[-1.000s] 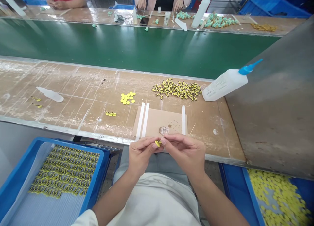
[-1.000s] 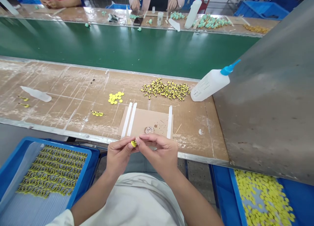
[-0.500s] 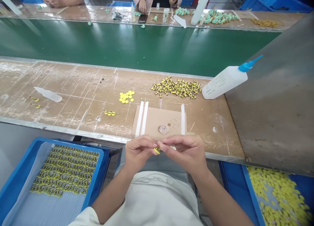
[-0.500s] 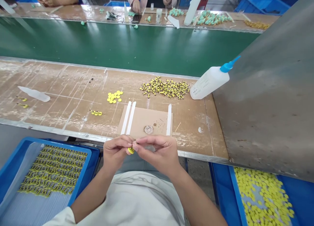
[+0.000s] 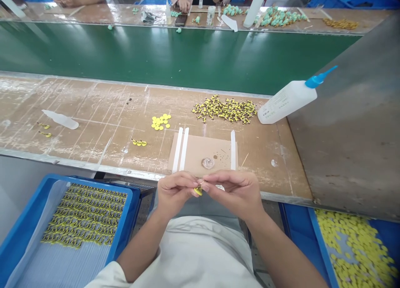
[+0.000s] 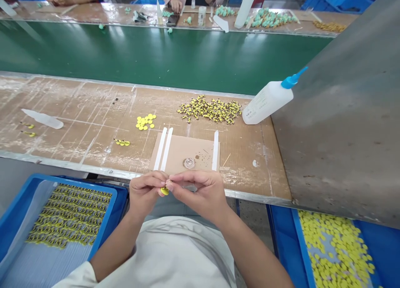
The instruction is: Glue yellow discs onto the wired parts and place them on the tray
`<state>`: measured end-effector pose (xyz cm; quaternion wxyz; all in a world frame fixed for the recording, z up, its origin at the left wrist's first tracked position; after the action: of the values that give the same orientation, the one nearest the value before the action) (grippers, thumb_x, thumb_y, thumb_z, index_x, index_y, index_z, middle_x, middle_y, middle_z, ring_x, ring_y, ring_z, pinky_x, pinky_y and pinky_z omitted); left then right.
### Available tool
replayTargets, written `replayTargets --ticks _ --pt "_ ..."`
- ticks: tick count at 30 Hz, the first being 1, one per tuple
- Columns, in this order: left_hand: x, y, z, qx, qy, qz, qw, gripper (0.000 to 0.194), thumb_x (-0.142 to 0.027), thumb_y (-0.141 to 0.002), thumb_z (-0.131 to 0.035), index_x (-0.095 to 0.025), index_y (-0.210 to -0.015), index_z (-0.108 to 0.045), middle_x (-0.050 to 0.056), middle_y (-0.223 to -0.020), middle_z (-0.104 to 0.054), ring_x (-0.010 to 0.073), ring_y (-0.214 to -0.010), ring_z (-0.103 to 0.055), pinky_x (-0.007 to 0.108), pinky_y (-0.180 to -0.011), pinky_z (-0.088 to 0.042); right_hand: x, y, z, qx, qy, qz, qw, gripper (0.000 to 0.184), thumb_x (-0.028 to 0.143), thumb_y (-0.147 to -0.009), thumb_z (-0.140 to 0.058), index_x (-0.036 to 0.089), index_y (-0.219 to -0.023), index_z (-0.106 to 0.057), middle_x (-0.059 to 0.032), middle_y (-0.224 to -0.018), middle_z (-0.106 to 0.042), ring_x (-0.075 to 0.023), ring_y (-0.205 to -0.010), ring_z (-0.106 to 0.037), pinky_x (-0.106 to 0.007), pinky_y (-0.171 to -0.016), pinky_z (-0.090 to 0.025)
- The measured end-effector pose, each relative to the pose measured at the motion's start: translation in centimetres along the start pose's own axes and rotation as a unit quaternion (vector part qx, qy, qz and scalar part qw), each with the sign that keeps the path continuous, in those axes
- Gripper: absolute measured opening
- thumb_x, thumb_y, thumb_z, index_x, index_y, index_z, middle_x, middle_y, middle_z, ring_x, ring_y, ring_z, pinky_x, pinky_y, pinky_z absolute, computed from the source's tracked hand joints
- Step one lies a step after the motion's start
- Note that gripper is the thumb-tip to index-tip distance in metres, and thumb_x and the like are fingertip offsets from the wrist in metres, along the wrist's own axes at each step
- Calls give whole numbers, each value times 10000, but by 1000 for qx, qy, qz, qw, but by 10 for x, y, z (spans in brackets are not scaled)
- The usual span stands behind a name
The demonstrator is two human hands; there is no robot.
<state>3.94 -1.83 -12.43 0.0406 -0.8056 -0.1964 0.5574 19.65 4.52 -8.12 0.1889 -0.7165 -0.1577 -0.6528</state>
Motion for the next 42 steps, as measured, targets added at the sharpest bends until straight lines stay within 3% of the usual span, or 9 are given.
replayTargets --ticks 10,29,36,42 --pt "1 7 7 -21 -53 2 998 234 -153 -748 -809 -284 -941 -802 46 -809 -750 172 -715 -697 295 -663 -578 -1 -2 -7 -5 -31 5 999 154 148 -748 -809 249 -864 -799 -50 -848 -779 -189 -757 -737 -262 -663 -626" --pt "-3 8 14 -2 -77 -18 997 219 -131 -767 -787 -252 -948 -792 54 -840 -750 185 -771 -703 306 -708 -567 -1 -4 -14 -7 -26 -71 997 164 275 -726 -841 194 -855 -779 -66 -798 -766 -182 -675 -722 -266 -613 -622" --pt "-6 11 22 -18 -104 -37 994 223 -127 -749 -801 -250 -934 -787 49 -824 -742 175 -748 -687 295 -686 -559 -7 -13 -27 12 -141 -168 976 229 350 -653 -891 208 -785 -769 -29 -686 -732 -152 -606 -692 -255 -590 -607" --pt "-6 17 37 -79 -140 -4 987 208 -180 -765 -797 -230 -967 -780 61 -873 -750 171 -761 -691 283 -703 -561 -27 -22 -44 -6 -175 -236 956 286 374 -641 -894 193 -819 -761 -32 -724 -742 -141 -632 -687 -252 -633 -600"
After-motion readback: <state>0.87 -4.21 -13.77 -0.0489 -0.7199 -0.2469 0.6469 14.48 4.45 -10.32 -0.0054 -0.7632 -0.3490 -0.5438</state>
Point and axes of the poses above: each hand's wrist, its own y-axis away from the middle knuckle, its own z-axis out of the back of the hand, x = y × z, the point moved 1 cm from there along -y, towards the middle knuckle
